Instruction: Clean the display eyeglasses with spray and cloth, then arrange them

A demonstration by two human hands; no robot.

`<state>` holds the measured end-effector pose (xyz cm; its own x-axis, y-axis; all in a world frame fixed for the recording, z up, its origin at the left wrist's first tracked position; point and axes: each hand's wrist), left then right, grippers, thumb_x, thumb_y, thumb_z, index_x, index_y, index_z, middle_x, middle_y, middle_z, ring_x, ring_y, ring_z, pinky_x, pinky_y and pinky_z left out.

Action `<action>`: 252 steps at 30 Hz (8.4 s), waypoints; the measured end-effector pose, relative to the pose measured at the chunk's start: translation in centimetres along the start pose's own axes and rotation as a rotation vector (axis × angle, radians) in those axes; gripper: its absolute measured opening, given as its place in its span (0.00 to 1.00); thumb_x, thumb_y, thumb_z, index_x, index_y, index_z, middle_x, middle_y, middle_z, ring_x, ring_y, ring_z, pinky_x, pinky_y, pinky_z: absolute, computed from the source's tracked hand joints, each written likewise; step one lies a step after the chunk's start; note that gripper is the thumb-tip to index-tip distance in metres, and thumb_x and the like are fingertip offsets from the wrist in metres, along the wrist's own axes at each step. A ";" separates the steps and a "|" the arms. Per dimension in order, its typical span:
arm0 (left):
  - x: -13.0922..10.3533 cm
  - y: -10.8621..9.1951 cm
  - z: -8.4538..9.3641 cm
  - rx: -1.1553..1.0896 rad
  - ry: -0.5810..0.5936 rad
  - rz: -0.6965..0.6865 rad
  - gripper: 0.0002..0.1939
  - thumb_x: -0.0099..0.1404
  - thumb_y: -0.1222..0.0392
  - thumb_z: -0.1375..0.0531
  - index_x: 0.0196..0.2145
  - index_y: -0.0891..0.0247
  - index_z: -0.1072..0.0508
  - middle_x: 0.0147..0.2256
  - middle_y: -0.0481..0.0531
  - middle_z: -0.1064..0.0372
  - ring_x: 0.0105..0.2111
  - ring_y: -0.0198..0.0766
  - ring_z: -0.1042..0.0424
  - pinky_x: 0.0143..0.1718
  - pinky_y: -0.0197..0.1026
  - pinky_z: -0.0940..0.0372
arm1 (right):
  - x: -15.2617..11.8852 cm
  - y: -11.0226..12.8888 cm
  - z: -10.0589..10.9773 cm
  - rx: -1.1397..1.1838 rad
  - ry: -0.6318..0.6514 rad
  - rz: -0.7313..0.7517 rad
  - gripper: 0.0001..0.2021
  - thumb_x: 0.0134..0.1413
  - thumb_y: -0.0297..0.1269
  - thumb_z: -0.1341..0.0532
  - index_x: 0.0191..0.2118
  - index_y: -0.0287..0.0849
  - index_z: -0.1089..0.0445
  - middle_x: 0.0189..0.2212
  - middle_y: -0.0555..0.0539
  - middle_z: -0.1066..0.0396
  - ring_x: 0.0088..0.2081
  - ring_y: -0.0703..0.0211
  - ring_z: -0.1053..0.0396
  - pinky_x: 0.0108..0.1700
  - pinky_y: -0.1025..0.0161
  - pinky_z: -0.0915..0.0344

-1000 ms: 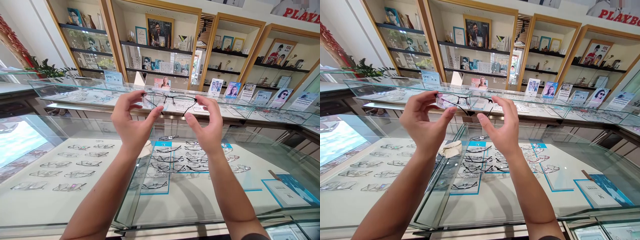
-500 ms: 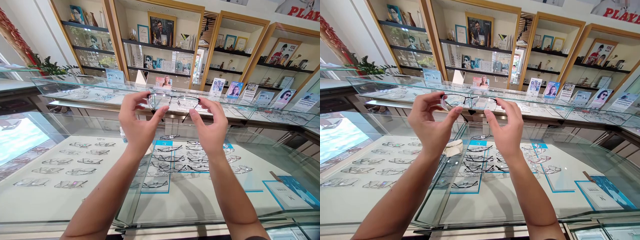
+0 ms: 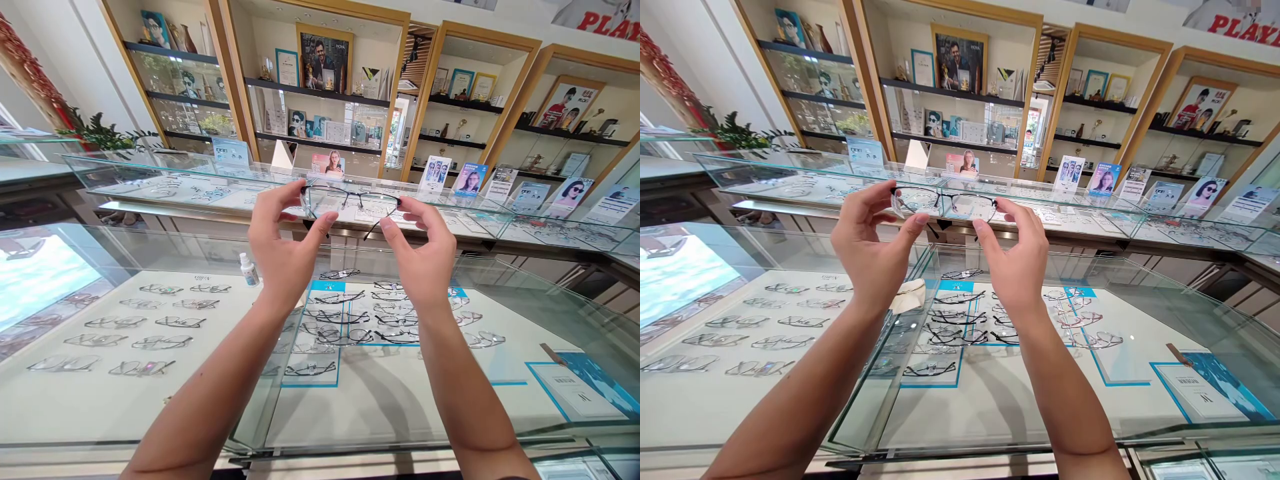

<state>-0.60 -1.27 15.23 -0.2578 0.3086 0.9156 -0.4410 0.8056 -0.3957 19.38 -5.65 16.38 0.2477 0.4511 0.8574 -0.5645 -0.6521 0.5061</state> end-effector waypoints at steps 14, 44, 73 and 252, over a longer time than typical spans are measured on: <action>-0.4 -0.3 -0.5 0.029 -0.062 0.034 0.26 0.64 0.45 0.26 0.56 0.53 0.24 0.52 0.55 0.23 0.51 0.47 0.23 0.47 0.50 0.26 | -0.2 0.1 -0.2 -0.008 -0.020 -0.050 0.16 0.63 0.47 0.30 0.53 0.50 0.22 0.51 0.45 0.17 0.50 0.47 0.22 0.59 0.42 0.29; -0.2 -0.4 -0.4 0.072 -0.075 -0.018 0.24 0.63 0.46 0.26 0.54 0.51 0.22 0.49 0.54 0.22 0.50 0.48 0.23 0.48 0.51 0.26 | -0.1 -0.4 -0.4 -0.046 0.039 -0.069 0.13 0.61 0.45 0.29 0.49 0.48 0.21 0.48 0.45 0.16 0.48 0.48 0.22 0.57 0.42 0.30; 0.0 1.5 -0.7 -0.061 0.025 0.095 0.25 0.64 0.44 0.26 0.55 0.55 0.22 0.51 0.56 0.20 0.50 0.46 0.20 0.49 0.49 0.25 | 0.0 0.5 0.0 -0.053 -0.050 0.099 0.11 0.65 0.42 0.31 0.50 0.49 0.23 0.45 0.46 0.20 0.47 0.49 0.24 0.54 0.45 0.28; 0.0 1.9 -1.2 -0.041 -0.060 -0.086 0.32 0.66 0.34 0.31 0.60 0.49 0.32 0.59 0.57 0.27 0.61 0.50 0.25 0.54 0.54 0.23 | -0.2 0.9 -0.7 0.314 -0.008 -0.066 0.11 0.70 0.46 0.37 0.49 0.49 0.22 0.49 0.44 0.18 0.54 0.51 0.21 0.57 0.48 0.24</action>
<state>-0.41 0.82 14.60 -0.2719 0.2080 0.9396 -0.4282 0.8482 -0.3117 18.32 -5.90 16.58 0.2825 0.4942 0.8222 -0.2765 -0.7787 0.5631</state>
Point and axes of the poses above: each hand's wrist, its own x-axis towards the middle knuckle, its own z-axis out of the back of the hand, y = z × x
